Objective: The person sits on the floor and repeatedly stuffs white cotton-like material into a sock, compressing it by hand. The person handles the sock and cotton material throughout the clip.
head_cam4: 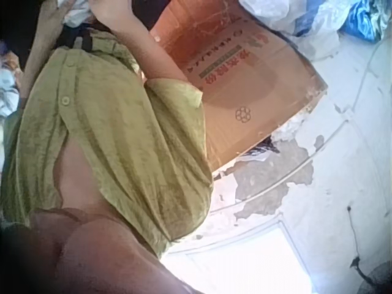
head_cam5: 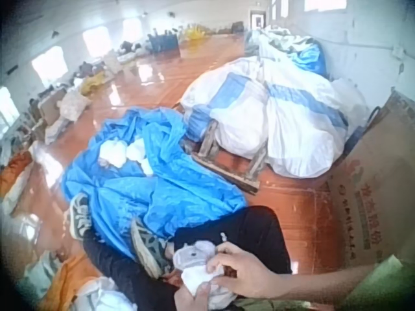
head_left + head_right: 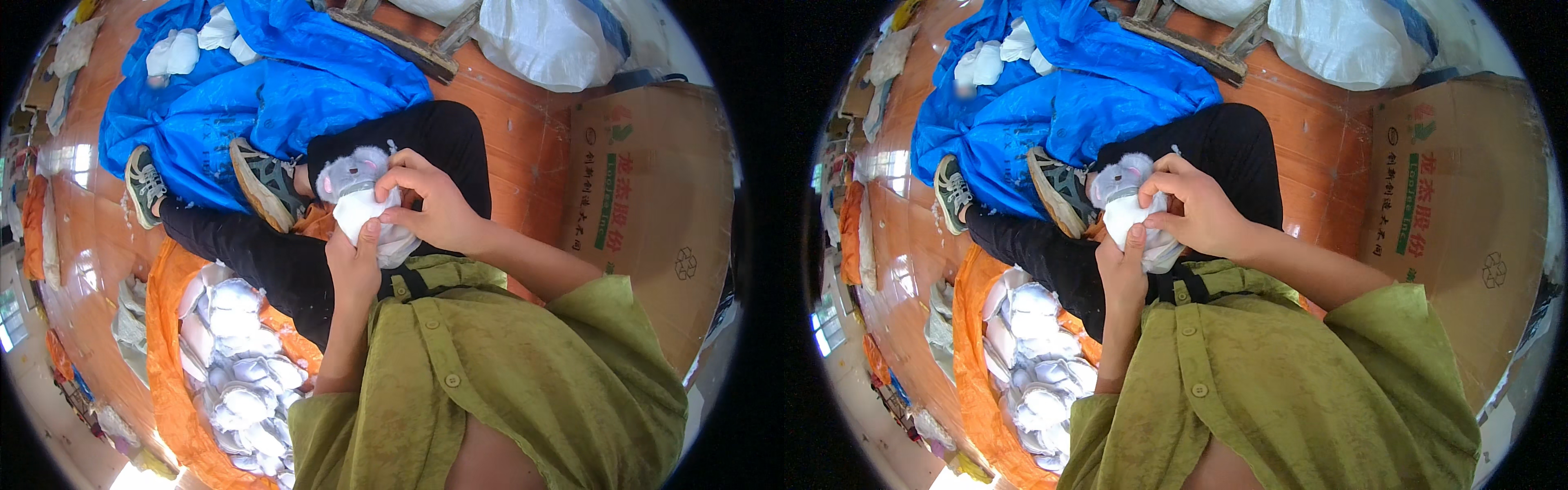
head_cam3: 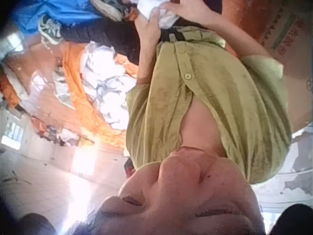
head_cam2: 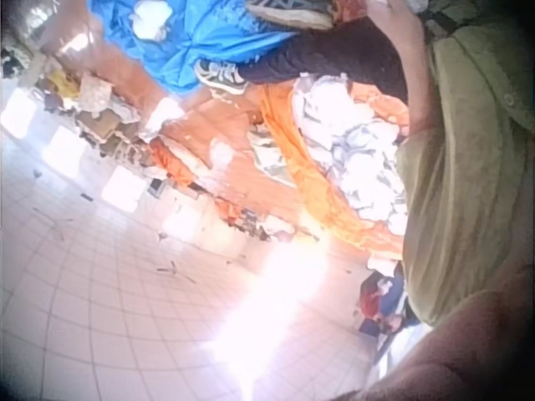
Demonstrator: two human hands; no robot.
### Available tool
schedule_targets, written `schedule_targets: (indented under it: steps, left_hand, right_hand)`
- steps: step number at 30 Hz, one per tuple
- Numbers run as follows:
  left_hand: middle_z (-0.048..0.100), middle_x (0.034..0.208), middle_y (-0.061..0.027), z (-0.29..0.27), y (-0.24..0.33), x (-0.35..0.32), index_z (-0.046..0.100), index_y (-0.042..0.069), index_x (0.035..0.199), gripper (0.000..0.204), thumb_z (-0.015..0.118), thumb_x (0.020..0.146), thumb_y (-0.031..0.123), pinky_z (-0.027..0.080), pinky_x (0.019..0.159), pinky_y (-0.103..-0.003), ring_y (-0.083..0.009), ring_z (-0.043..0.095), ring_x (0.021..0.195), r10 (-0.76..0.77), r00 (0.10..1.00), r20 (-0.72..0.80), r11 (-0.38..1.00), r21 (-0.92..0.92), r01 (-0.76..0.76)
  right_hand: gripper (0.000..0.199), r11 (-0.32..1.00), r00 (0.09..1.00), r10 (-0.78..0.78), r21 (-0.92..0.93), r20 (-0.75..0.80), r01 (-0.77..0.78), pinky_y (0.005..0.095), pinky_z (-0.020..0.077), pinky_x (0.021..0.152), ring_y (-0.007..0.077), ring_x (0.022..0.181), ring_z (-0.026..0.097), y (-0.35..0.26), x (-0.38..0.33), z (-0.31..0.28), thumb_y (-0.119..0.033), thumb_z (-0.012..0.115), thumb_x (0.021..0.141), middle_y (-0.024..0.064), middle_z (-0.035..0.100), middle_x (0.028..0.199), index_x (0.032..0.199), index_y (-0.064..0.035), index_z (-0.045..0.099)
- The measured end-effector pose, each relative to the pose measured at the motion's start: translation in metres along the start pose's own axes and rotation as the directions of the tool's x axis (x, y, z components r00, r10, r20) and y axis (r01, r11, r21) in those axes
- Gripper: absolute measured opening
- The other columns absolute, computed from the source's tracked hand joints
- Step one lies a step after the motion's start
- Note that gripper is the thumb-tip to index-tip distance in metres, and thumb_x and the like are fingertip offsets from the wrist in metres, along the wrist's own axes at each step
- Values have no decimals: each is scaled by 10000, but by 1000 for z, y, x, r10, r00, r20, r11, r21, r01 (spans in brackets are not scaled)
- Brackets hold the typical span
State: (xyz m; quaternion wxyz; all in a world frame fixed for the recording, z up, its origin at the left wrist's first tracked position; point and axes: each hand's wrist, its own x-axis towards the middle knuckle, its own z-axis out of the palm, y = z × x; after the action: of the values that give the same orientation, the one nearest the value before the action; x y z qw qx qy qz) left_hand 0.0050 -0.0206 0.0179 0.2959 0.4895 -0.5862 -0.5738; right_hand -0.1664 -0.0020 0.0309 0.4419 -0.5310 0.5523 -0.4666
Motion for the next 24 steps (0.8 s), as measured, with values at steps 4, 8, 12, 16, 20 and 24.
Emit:
schedule_targets:
  steps: [4,8,12,16,20,24]
  left_hand:
    - [672,865,-132,9,-7,0,639,-30,1020,376,573,937,330,485,713,-317,-184,632,790,8,986,-169,999,46,-1]
    - [669,777,-171,11,-12,12,666,-25,955,360,615,908,328,493,656,-333,-235,668,721,97,958,-270,961,275,-20]
    - [669,729,-169,10,-1,11,683,-11,923,347,660,876,331,497,612,-338,-257,676,660,147,950,-277,937,346,-44]
    - [670,732,-169,14,-3,10,681,-15,926,329,670,869,309,496,613,-326,-243,676,660,217,931,-294,940,318,-119]
    - [669,755,-186,11,1,4,669,-23,934,317,662,871,288,495,626,-338,-249,676,680,58,976,-209,985,170,-22]
    - [664,752,-180,7,-4,2,653,-27,917,331,663,867,300,493,632,-352,-263,665,674,13,984,-179,976,214,26]
  right_hand:
    - [263,1000,996,-4,-16,-85,3,253,460,653,131,778,536,2,-6,10,3,730,739,54,502,1020,968,-77,627]
    - [289,993,990,-3,-121,-138,-14,250,463,661,128,802,537,4,-5,13,9,707,762,63,509,1074,1026,-77,627]
    - [315,981,973,-121,-177,-197,86,257,457,654,129,767,531,-6,5,13,7,700,770,70,525,1055,1062,-71,610]
    - [287,997,992,-33,-70,-122,25,258,429,612,128,689,506,-4,8,12,11,697,769,51,522,936,1028,-65,600]
    - [238,996,996,33,-77,-80,-39,259,398,575,121,628,471,-11,11,6,23,686,773,25,497,832,975,-60,591]
    - [195,997,997,57,-45,-45,-59,256,393,572,110,629,459,-2,11,3,34,669,784,23,487,785,939,-45,582]
